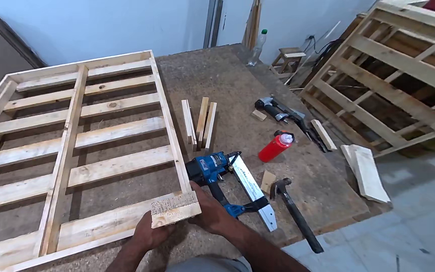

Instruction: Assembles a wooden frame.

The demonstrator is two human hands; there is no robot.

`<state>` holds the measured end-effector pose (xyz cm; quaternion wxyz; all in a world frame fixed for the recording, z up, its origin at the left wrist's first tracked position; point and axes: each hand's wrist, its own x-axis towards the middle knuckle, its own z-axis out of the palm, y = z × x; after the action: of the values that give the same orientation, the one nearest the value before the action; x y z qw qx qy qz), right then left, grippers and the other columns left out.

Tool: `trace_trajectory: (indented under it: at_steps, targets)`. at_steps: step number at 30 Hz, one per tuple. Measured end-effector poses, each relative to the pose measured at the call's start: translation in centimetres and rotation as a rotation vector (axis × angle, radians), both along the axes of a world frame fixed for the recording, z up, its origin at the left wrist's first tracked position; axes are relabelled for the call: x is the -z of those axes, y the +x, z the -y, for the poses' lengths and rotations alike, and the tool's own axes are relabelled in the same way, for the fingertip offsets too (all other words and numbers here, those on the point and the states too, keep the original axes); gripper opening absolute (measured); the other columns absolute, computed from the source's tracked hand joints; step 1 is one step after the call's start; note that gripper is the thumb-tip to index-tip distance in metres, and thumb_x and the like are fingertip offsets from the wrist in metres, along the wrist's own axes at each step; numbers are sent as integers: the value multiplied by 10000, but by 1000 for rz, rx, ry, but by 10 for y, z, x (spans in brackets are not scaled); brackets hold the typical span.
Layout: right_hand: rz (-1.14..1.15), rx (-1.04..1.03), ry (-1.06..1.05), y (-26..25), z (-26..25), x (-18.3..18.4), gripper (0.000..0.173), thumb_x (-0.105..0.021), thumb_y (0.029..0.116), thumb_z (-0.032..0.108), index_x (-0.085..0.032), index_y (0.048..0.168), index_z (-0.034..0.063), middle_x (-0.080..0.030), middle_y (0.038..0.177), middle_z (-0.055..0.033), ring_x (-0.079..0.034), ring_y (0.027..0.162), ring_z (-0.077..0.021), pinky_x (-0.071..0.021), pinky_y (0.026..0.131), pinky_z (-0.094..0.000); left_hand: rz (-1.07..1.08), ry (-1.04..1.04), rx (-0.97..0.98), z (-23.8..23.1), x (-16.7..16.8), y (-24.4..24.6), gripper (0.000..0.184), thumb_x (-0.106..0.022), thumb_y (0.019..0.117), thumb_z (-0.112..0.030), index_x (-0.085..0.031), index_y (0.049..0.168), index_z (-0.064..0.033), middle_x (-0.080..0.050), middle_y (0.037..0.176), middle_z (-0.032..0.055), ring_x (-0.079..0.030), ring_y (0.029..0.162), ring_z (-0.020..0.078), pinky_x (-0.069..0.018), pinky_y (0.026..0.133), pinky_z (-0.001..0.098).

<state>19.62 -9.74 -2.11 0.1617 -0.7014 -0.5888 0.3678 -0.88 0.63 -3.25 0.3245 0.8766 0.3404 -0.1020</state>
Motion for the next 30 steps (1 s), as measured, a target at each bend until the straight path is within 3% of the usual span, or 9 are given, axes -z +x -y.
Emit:
trace_trajectory:
  at_steps: [6,9,12,21,30]
  targets:
    - [-106,5,-58,2,6,-5,503,-723,943,258,-575,1400,109,-206,1685,-204,-442,1444,-361,-438,1136,-528,29,-3,-10,0,5,-3,548,-655,928,-475,-676,1297,-70,-669,1322,157,-603,1292,284,-436,1129,516]
    - [-145,17,-6,5,9,-3,473,-705,957,205,-580,1404,114,-307,1648,-182,-507,1397,-316,-458,1130,-492,28,2,28,-3,6,-3,518,-649,928,-462,-691,1271,-77,-682,1298,151,-618,1269,279,-446,1117,511]
    - [-85,-1,43,5,8,-2,430,-696,953,198,-619,1359,80,-392,1587,-235,-512,1382,-362,-444,1137,-513,14,-9,33,-4,4,-1,533,-654,923,-466,-685,1277,-69,-680,1299,155,-617,1270,278,-444,1118,506]
    - [5,-27,87,4,10,6,407,-684,965,243,-625,1335,84,-374,1602,-231,-498,1395,-380,-443,1131,-535,-85,-47,1,-7,6,0,605,-658,923,-515,-650,1337,-75,-645,1365,146,-570,1330,257,-396,1167,466]
    - [-40,-18,106,7,9,20,417,-744,922,225,-641,1312,114,-409,1580,-204,-578,1304,-370,-525,1026,-564,-88,-72,26,-7,-4,2,561,-669,951,-475,-655,1341,-72,-646,1373,140,-564,1341,232,-378,1187,435]
